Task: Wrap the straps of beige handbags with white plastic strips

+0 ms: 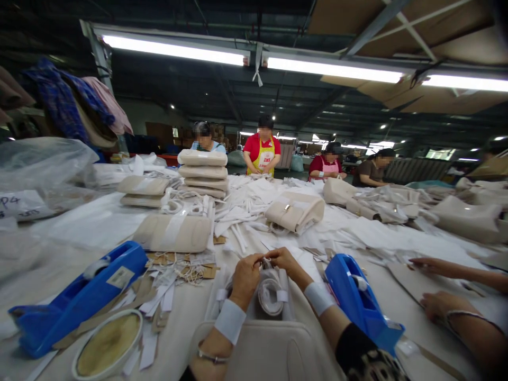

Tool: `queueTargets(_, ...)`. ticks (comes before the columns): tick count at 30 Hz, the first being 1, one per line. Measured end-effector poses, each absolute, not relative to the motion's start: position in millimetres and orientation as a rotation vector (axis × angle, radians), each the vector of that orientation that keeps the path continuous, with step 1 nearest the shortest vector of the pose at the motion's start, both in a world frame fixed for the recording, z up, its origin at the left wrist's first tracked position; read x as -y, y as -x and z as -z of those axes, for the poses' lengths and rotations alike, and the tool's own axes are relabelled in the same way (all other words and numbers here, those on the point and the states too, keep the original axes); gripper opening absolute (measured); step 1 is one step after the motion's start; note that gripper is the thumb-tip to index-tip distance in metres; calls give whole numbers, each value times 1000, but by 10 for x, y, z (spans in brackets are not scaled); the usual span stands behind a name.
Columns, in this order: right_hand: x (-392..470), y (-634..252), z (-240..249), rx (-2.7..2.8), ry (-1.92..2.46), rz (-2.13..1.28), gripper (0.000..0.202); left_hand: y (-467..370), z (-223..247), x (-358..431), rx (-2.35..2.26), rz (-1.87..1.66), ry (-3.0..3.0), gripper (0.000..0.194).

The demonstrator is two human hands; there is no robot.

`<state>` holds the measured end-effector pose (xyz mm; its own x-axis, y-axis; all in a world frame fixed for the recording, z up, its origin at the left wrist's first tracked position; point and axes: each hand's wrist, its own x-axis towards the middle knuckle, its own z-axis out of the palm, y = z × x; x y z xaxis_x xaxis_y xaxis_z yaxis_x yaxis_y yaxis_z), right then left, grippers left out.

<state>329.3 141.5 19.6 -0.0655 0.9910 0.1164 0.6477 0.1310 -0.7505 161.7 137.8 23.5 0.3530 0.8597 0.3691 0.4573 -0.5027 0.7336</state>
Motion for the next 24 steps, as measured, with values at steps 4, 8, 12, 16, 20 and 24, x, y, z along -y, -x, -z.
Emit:
queueTargets(4,-1288,-3464,-352,1927,1720,-423,24,-1634,-190,-1396,-1194,-965,-2142,34)
queueTargets(8,-1106,-3598,-477,2096,1823,-223,22,-1660,-177,-1385,-1264,-895,-2177,35)
queueTargets(12,-1063,-3578,-489,2121,1907,-111,26,-1668,-187,-1388,-1279,-851,-2214,35)
queueTargets(16,-1097,-3615,-524,2101,1920,-138,10,-1658,-208,-1404,-1262,-826,-2255,35)
queueTargets(20,-970,-3925,-657,1918,2015,-148,17,-1653,-214,-1411,-1261,-806,-2270,35)
queueTargets(24,-643,-4276,-725,1685,2193,-132,15,-1656,-216,-1406,-1249,-795,-2274,36)
